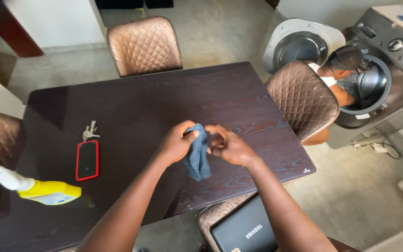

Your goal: Wiping a wooden dining table with a blue cloth to clean it.

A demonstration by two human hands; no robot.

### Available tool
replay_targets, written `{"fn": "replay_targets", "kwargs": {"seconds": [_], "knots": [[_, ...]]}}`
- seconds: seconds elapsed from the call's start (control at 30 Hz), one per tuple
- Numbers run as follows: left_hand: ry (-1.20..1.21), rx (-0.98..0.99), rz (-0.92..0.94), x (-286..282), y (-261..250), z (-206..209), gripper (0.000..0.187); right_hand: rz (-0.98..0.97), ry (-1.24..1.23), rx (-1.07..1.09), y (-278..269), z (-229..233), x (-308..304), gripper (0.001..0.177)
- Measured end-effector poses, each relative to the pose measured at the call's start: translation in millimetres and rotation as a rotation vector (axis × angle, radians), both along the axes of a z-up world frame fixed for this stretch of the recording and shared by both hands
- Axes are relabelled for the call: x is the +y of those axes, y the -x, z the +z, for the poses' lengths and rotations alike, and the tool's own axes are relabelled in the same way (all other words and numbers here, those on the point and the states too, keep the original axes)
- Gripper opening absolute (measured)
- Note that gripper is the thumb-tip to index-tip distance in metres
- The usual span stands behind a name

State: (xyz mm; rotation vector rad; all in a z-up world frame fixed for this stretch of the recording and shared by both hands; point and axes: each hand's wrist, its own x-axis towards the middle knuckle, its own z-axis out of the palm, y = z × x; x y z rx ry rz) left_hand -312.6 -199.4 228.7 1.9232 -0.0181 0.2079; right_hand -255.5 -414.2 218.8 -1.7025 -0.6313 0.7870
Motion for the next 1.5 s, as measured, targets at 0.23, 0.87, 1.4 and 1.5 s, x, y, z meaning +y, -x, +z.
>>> {"fn": "replay_targets", "kwargs": {"seconds": [0.23,0.87,1.4,1.5], "knots": [[-0.228,-0.063,-0.168,10,-3,32,0.016,-0.165,-0.036,-0.437,8,18,42,0.048],[-0.171,-0.098,-0.046,174,11,70,0.026,-0.497,-0.129,-0.230,-61,-32,14,0.020],[0.015,-0.148,0.033,216,-20,32,0.012,-0.979,-0.121,-0.275,38,28,25,0.011],[0.335,-0.177,-0.129,210,-18,61,0.015,-0.844,-0.302,-0.249,59,57,12,0.016]]}}
